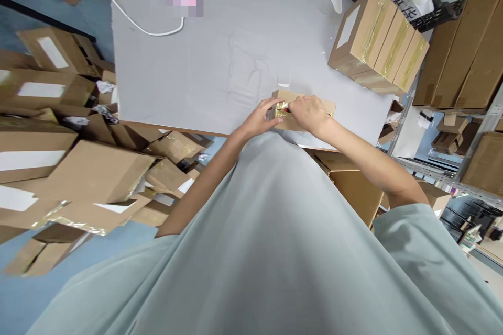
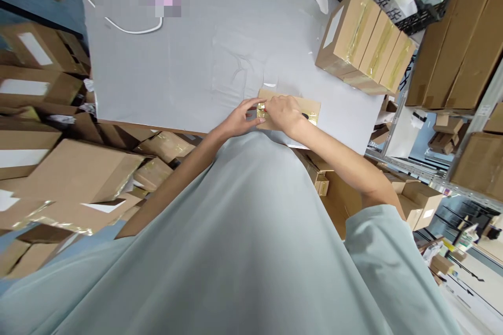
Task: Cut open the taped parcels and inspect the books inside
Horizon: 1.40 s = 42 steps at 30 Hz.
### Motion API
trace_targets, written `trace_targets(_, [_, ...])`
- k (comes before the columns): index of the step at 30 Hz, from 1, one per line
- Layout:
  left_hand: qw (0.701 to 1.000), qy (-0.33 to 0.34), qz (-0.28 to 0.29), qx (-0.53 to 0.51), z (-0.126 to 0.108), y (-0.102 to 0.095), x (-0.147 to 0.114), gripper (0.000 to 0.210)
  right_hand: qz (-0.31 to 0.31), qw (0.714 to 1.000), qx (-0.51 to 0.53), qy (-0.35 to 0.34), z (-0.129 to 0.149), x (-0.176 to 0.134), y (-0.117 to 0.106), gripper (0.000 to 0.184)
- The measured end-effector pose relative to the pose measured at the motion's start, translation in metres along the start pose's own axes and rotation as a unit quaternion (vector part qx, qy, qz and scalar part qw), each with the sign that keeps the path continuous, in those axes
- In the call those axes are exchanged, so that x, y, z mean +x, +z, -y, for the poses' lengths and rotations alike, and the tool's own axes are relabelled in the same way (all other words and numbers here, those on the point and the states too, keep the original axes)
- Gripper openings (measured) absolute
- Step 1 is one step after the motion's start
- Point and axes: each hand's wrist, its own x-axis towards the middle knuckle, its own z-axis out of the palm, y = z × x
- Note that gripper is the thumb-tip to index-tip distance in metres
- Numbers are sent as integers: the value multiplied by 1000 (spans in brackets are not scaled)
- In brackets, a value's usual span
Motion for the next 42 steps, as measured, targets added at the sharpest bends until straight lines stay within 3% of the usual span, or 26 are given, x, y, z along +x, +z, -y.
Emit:
trace_targets(5, [999,-30,-16,-6,-4,0,-4,79,33,995,-41,86,-35,-24,18,40])
trace_targets(12, [998,-40,-27,-39,-6,0,-1,86,55,984,-53,160,-120,-87,53,41])
trace_targets(18, [995,-61,-61,-41,-9,-2,0,88,96,951,-34,292,-212,-144,118,37])
trace_targets(21, [992,-88,-75,-45,-11,-3,1,85,12,946,70,316,-234,-164,158,35])
trace_targets(23, [990,-105,-82,-51,-12,-4,1,85,-69,929,198,304,-229,-160,185,32])
trace_targets(25, [986,-127,-84,-63,-11,-8,-1,86,-137,872,375,282,-212,-139,209,27])
trace_targets(28, [979,-160,-103,-78,-5,-19,-9,88,-194,699,633,270,-170,-91,235,29])
trace_targets(31, [971,-179,-144,-65,4,-37,-22,84,-201,641,699,244,-124,-47,242,38])
trace_targets(35, [960,-195,-197,-32,16,-62,-39,85,-196,552,784,207,-73,-19,224,52])
trace_targets(38, [951,-209,-229,-11,25,-69,-43,89,-223,516,804,192,-55,-21,202,57])
trace_targets(42, [957,-217,-191,-14,34,-44,-26,95,-294,527,775,188,-60,-46,178,58])
